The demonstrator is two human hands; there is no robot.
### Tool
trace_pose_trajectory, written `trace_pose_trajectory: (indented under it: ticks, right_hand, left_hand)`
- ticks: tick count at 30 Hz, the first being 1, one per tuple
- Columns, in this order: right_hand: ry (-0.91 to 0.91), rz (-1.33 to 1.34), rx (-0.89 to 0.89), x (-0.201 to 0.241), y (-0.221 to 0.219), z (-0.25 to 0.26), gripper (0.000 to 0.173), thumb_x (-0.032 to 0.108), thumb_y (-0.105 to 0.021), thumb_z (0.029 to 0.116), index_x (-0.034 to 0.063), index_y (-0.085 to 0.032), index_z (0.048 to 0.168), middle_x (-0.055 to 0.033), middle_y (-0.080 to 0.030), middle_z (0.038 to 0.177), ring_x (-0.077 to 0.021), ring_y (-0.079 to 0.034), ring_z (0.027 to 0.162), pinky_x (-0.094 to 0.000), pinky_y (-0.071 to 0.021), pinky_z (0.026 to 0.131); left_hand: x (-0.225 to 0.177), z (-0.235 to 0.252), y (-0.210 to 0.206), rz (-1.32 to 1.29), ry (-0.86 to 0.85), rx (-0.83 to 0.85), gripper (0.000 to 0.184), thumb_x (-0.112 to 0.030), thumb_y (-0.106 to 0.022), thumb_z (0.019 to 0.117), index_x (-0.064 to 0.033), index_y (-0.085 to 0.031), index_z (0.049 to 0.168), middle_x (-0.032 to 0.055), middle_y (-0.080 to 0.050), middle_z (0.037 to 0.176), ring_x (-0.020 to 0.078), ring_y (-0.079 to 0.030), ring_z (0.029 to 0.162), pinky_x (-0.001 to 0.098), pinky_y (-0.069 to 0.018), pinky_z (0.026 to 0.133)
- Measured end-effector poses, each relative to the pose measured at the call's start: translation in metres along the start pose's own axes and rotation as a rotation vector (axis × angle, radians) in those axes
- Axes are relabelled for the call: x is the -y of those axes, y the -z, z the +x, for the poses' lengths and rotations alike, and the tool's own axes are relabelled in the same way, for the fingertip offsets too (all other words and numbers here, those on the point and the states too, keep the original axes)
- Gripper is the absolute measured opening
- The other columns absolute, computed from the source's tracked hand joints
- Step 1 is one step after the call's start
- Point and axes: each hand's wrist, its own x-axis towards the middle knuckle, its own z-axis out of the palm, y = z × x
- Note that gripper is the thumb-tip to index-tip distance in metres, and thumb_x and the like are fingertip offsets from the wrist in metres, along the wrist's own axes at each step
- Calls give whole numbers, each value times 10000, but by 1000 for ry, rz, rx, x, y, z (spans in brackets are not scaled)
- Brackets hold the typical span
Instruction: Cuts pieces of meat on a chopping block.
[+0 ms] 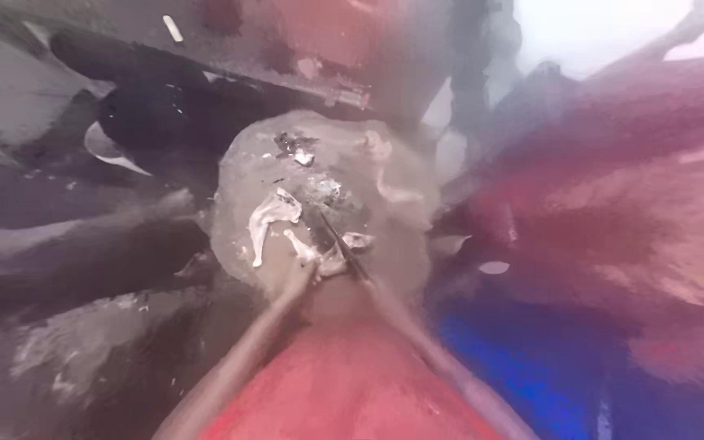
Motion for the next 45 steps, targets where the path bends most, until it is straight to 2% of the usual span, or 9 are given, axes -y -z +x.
trace_pose_trajectory:
  ticks: [7, 12, 17, 20, 22, 26, 36, 40, 45]
  right_hand:
    - [183, 130, -183, 9, 13, -16, 400, 271, -483, 1078, -15, -548, 1350, -136, -676, 1059, -148, -652, 879, -335, -560, 835]
    - [-132, 68, -78, -13, 14, 5, 532, 446, -372, 1103, 29, -562, 1374, -198, -675, 1175, -284, -669, 1060, -499, -529, 964]
    - [217, 227, -72, 46, 30, -31, 567, 518, -367, 1064, 26, -595, 1230, 7, -567, 794, -69, -528, 641, -277, -501, 607]
    - [526, 267, -162, 74, 33, -44, 822, 709, -433, 973, -54, -624, 1216, -8, -670, 899, 2, -600, 761, -216, -544, 713]
    - [554, 139, -222, 53, 21, -30, 671, 575, -503, 998, -51, -663, 1182, -108, -724, 966, -103, -681, 864, -310, -579, 817]
    - [55, -55, 52, 3, 6, 22, 490, 406, -423, 1097, 5, -581, 1332, -203, -675, 1177, -289, -667, 1087, -476, -519, 992]
    - [404, 115, -3, 65, 23, -27, 616, 541, -449, 1041, -2, -602, 1288, -68, -673, 959, -93, -627, 796, -299, -558, 753]
    - [240, -62, 66, 19, 9, -2, 481, 388, -457, 1083, -14, -603, 1301, -182, -699, 1093, -240, -689, 986, -425, -551, 930]
    - [30, -75, 166, 26, 8, 3, 505, 423, -422, 1094, 20, -572, 1361, -185, -677, 1200, -268, -667, 1099, -465, -521, 1002]
  left_hand:
    - [-9, -32, 32, 197, 33, 40, 380, -353, -542, 1064, 10, -642, 1111, 43, -666, 783, 116, -635, 644, 319, -565, 643]
    - [-5, -49, 15, 111, 61, 138, 360, -331, -553, 1058, 4, -607, 1178, 50, -650, 816, 114, -626, 646, 306, -562, 632]
    - [-62, -92, -5, 45, 127, 46, 266, -199, -515, 1073, 41, -606, 1143, 30, -620, 801, 71, -579, 642, 244, -533, 652]
    - [-11, -60, 2, -56, 9, 67, 303, -250, -549, 1059, 37, -580, 1152, 42, -640, 802, 102, -619, 642, 282, -558, 623]
    - [0, -51, 6, -52, 0, 76, 311, -280, -563, 1051, 22, -614, 1104, 40, -650, 759, 118, -622, 611, 301, -559, 600]
    - [-1, -50, 8, -56, -19, 98, 274, -253, -539, 1062, 9, -614, 1087, 34, -638, 738, 123, -611, 585, 299, -557, 579]
    - [5, -59, 10, -24, 38, 139, 316, -287, -536, 1063, 9, -612, 1145, 37, -657, 816, 105, -632, 637, 289, -568, 617]
    - [-59, -90, -3, 70, 196, 86, 249, -171, -476, 1091, 23, -609, 1173, 27, -620, 822, 76, -582, 643, 243, -533, 645]
    - [17, -60, 22, 23, 60, 86, 326, -298, -532, 1063, 10, -608, 1135, 52, -643, 761, 129, -609, 601, 307, -544, 588]
